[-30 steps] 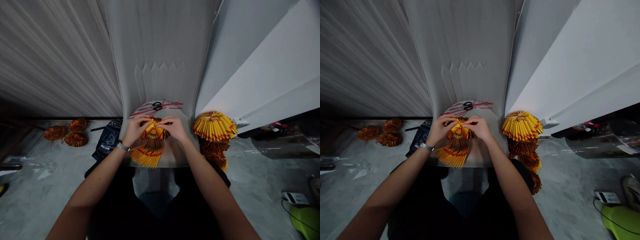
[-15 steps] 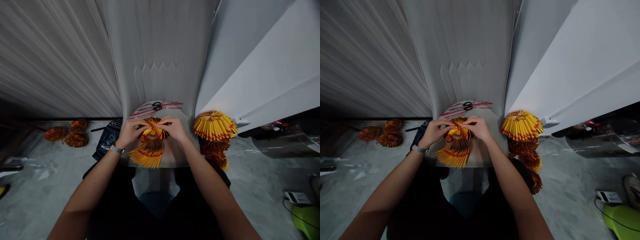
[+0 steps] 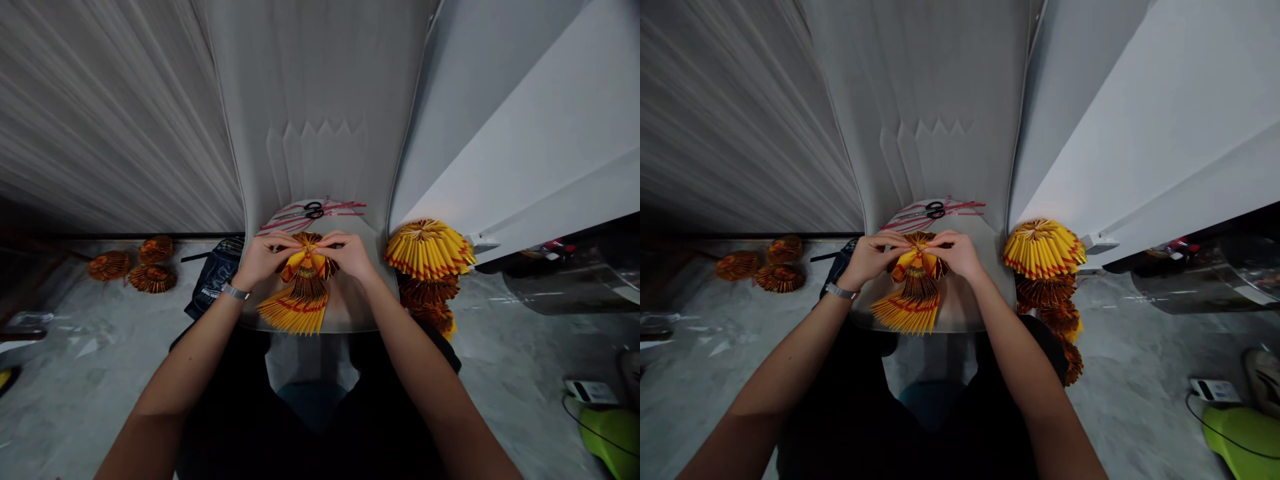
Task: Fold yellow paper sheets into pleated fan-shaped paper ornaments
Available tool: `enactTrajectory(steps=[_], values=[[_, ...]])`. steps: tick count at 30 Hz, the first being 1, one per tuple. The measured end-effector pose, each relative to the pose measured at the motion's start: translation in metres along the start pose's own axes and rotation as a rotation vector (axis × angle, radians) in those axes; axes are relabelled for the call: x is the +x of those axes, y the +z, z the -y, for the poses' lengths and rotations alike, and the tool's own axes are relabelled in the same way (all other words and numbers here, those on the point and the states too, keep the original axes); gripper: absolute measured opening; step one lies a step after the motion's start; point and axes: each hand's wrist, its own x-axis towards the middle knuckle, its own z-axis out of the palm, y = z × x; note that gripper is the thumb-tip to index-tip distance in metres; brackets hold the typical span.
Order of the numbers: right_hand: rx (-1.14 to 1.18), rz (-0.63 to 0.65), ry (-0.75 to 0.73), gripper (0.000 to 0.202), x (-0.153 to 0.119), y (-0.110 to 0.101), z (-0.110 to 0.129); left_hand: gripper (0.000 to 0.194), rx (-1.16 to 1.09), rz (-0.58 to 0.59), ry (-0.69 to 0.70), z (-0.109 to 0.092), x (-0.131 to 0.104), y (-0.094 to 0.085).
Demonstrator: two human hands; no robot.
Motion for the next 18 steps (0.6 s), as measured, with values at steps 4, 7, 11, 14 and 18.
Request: enactTrajectory(steps=[4, 7, 11, 14, 18], values=[[-0.008, 0.005, -0.014, 0.021, 0.000, 0.001, 0.001, 0.019, -0.038, 0.013, -0.091, -0.001, -0.001, -0.010], [-0.012, -0.002, -0.031, 0.019, -0.001, 0.004, 0.002, 0.018, -0.064, 0.026, -0.081, -0.001, 0.000, -0.011], [-0.011, -0.007, -0.029, 0.019, 0.000, 0.008, 0.002, 0.020, -0.033, -0.009, -0.050, 0.001, 0.000, -0.001], [0.008, -0.032, -0.032, 0.019, 0.001, 0.008, 0.001, 0.025, -0.006, -0.088, -0.063, 0.005, -0.001, 0.007], [0.012, -0.071, -0.032, 0.016, 0.001, 0.007, -0.003, 0.020, 0.051, -0.097, 0.008, 0.008, -0.001, 0.014]])
